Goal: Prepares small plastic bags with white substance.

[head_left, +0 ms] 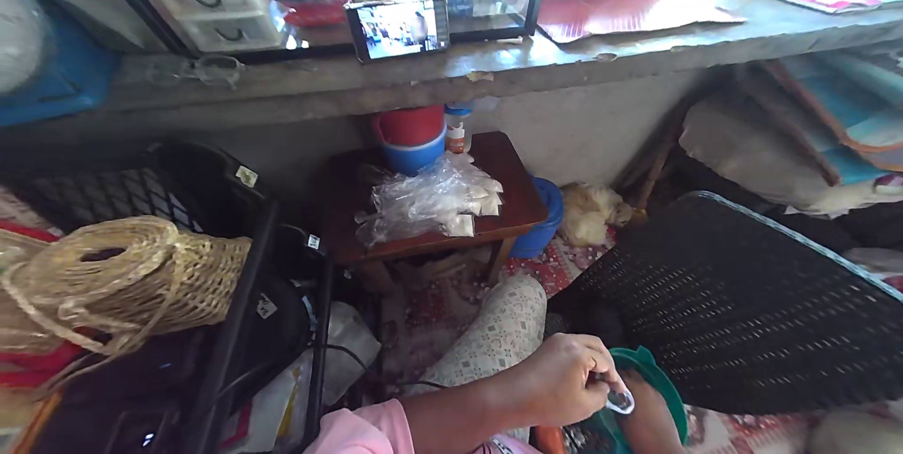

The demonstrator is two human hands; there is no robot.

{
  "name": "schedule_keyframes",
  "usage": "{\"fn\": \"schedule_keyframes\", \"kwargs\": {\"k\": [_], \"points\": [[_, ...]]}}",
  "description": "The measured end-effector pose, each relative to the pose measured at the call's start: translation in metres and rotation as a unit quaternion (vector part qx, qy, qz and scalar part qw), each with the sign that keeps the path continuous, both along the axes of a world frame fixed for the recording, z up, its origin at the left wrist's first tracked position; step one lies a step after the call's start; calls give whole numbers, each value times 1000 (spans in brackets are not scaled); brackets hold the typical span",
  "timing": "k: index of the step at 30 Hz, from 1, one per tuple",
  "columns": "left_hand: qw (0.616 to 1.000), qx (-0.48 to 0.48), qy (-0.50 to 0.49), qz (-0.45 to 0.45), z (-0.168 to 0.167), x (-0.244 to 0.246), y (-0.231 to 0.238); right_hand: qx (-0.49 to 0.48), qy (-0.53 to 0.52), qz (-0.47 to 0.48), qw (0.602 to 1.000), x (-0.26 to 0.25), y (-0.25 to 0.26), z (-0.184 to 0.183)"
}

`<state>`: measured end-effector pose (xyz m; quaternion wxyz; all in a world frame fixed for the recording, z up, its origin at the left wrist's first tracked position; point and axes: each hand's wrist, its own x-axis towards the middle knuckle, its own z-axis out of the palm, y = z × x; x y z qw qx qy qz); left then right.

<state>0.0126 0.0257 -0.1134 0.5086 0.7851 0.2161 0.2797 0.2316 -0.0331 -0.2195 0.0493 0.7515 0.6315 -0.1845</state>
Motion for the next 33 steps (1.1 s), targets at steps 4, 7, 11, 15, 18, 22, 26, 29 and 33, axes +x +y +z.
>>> {"fn": "schedule_keyframes", "kwargs": {"k": [4, 7, 11, 15, 18, 22, 26, 29, 33], "points": [[1000, 2, 0, -9, 2, 2, -1, 10, 41, -23, 999, 9, -5, -3], [1000, 0, 0, -8, 3, 1, 0, 20, 54, -74, 996, 7, -7, 10], [1000, -7, 0, -6, -2, 1, 0, 40, -2, -123, 992, -1, 3, 22], [1000, -2, -1, -16, -2, 4, -1, 55, 51, -137, 988, -15, 4, 24], [1000, -4, -1, -7, 0, 0, 0, -123, 122, -45, 984, -12, 12, 56], [1000, -1, -4, 3, 0, -2, 1, 46, 148, 13, 988, 11, 5, -1], [1000, -2, -5, -7, -5, 2, 0, 130, 23, 49, 990, 10, 1, 8], [1000, 2, -4, -19, -5, 4, -1, 41, -55, 42, 997, 5, -3, 2], [1000, 1, 0, -16, 0, 3, -2, -60, 0, -25, 998, 7, -4, -5]]}}
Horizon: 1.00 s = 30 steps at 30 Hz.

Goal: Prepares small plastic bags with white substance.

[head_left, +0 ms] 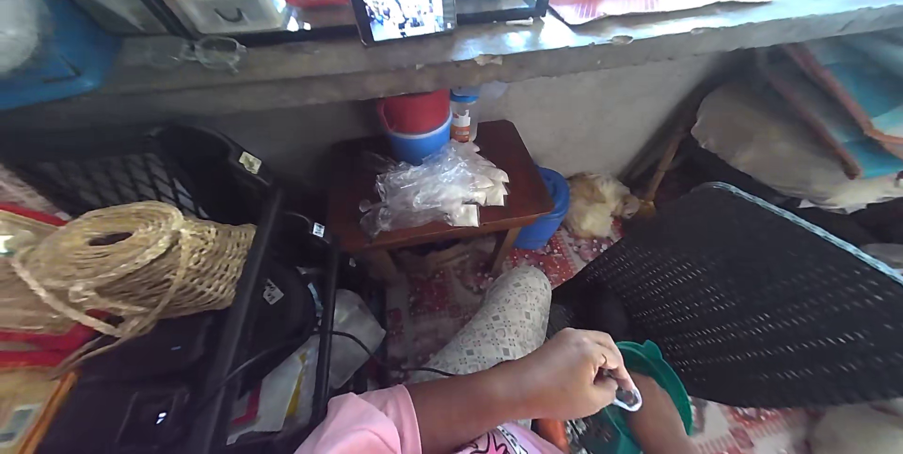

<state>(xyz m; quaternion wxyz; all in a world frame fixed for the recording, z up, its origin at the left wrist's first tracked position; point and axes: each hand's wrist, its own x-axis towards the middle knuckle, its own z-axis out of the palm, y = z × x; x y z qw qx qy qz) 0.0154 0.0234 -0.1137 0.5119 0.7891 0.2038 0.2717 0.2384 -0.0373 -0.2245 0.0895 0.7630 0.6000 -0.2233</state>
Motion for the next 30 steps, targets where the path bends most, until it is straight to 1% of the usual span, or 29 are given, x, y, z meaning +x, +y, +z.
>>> {"fn": "schedule_keyframes", "kwargs": {"k": [2, 3, 5, 6, 7, 8, 9, 10, 11, 13, 14, 15, 17, 19, 20, 23, 25, 27, 29, 30], "points": [[1000, 1, 0, -1, 0, -1, 0, 21, 60, -16, 998, 7, 0, -2], [1000, 2, -1, 0, 0, -1, -1, 25, 71, -16, 997, 8, 1, 0], [1000, 2, 2, -2, 0, 0, -1, 53, 73, -33, 995, 8, 4, 8], [1000, 2, 4, -5, 1, 0, -1, 83, 68, -50, 993, 5, 5, 16], [1000, 3, 5, -7, 2, 1, -1, 92, 53, -68, 992, -1, 7, 27], [1000, 4, 3, -9, 2, 2, -2, 78, 33, -78, 993, -7, 9, 39], [1000, 4, 1, -10, 2, 3, -3, 41, 20, -80, 996, -16, 12, 53], [1000, 4, -1, -11, 2, 3, -4, 27, 17, -70, 997, -21, 13, 57], [1000, 4, 0, -13, 3, 4, -5, 44, 34, -52, 997, -20, 11, 51], [1000, 6, 2, -13, 5, 2, -6, 150, 100, -8, 984, -4, 4, 6], [1000, 6, 3, -12, 6, 1, -5, 176, 138, 11, 975, 2, 2, -11], [1000, 8, 3, -8, 7, -1, -4, 169, 168, 22, 971, 4, 1, -17], [1000, 12, 6, 1, 5, -2, -4, 136, 180, 40, 973, 3, 2, -9], [1000, 12, 9, 5, 4, -3, -3, 106, 150, 38, 982, 5, 5, 7], [1000, 12, 7, 5, 4, -3, -3, 100, 129, 27, 986, 10, 8, 8], [1000, 15, 4, 1, 2, -1, -4, 132, 96, 9, 987, 19, 8, 9], [1000, 12, 6, -3, 2, -1, -4, 137, 97, 14, 986, 18, 2, 5], [1000, 11, 9, -2, 2, 0, -4, 110, 117, 18, 987, 11, -7, 0], [1000, 7, 11, -2, 3, 0, -5, 76, 133, 13, 988, 5, -12, 2], [1000, 6, 11, -1, 3, 0, -5, 80, 132, 8, 988, 3, -12, 4]]}}
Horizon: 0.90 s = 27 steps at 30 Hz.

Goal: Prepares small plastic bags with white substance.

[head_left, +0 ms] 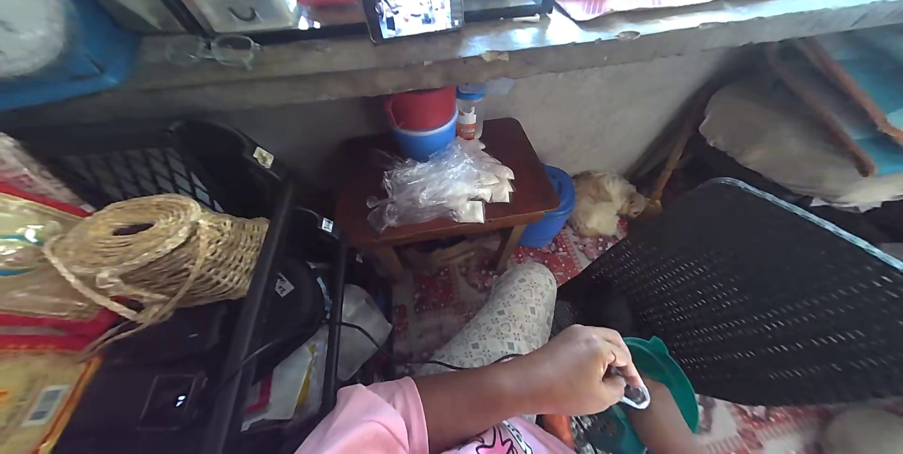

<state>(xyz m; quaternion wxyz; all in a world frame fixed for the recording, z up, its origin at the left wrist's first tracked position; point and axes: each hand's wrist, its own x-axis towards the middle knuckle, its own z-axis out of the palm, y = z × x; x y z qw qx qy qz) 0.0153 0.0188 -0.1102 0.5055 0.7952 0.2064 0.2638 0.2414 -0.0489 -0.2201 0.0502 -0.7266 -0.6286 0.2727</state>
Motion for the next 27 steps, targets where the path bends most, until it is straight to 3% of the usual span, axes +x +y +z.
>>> {"fn": "schedule_keyframes", "kwargs": {"k": [4, 9, 13, 16, 19, 21, 27], "points": [[1000, 3, 5, -1, -1, 1, -1, 69, -18, -19, 997, 7, 5, -2], [1000, 4, 2, -6, 1, 4, -3, -20, -14, -3, 1000, -9, -1, 24], [1000, 5, 12, 16, 1, 1, -2, -117, -78, -6, 990, -4, 7, 28], [999, 10, 15, 45, 1, -3, 3, 49, 74, -91, 992, -1, -2, 57], [998, 14, 17, 58, -1, 0, 5, 168, 302, -214, 914, -4, -13, 83], [998, 11, 16, 57, 0, 4, 5, 172, 438, -222, 854, -8, -19, 98], [999, 8, 2, 41, -2, 10, -2, 134, 518, -168, 828, -27, -30, 104]]}}
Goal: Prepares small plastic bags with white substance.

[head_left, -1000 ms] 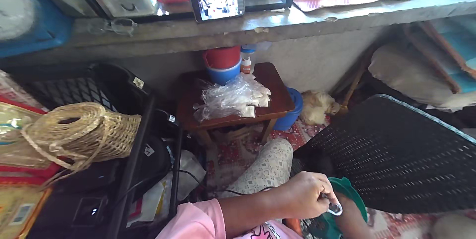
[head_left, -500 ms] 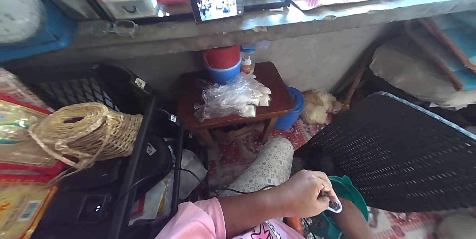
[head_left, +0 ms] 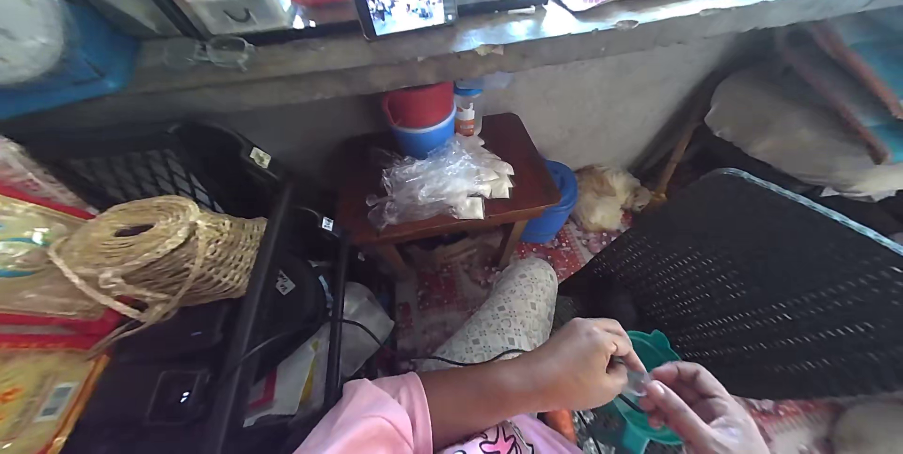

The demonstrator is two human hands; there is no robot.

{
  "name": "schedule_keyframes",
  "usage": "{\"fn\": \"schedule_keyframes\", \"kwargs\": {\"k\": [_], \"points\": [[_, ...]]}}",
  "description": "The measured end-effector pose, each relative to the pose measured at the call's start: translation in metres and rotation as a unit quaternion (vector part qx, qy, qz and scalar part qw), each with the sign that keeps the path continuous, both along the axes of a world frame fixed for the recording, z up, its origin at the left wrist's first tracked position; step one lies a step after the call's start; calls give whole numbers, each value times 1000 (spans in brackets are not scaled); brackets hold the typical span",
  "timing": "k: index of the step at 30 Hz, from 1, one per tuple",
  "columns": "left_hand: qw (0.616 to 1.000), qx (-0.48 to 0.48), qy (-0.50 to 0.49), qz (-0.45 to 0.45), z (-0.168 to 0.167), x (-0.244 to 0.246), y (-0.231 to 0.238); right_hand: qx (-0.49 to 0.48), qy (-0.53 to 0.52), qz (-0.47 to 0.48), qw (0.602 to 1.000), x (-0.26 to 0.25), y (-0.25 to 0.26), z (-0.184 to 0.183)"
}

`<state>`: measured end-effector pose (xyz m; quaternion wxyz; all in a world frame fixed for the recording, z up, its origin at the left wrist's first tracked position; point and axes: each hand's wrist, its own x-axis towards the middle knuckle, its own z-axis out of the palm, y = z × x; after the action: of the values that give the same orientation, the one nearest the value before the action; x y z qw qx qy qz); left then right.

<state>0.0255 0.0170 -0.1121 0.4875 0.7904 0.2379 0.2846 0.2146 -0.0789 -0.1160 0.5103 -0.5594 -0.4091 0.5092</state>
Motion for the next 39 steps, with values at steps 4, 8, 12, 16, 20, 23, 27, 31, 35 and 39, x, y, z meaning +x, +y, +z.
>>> {"fn": "schedule_keyframes", "kwargs": {"k": [4, 8, 12, 16, 20, 23, 27, 31, 35, 39], "points": [[1000, 6, -8, -9, -2, 1, -3, -15, 24, -38, 999, -8, 3, -9], [1000, 0, -13, -9, -2, 0, -4, -15, 40, -29, 999, -9, 4, -17], [1000, 11, -16, -11, -4, 3, -6, -16, 15, -63, 998, -16, 4, -16], [1000, 10, 22, -3, -5, 6, -8, 17, -66, -90, 994, -22, 4, -12], [1000, -2, 19, 24, -6, 8, -10, 63, -115, -86, 988, -25, 3, -9], [999, -18, 26, 36, -4, 8, -11, 81, -131, -84, 984, -25, 2, -12], [997, -28, -8, 76, -4, 12, -13, 71, -187, -76, 977, -30, 1, -9], [997, 2, 15, 75, -8, 15, -14, 69, -248, -82, 963, -40, 0, -8], [997, 36, 44, 50, -14, 17, -18, 89, -278, -103, 951, -42, 2, -13], [997, 49, 39, 46, -15, 18, -22, 91, -305, -117, 941, -46, 5, -16]]}}
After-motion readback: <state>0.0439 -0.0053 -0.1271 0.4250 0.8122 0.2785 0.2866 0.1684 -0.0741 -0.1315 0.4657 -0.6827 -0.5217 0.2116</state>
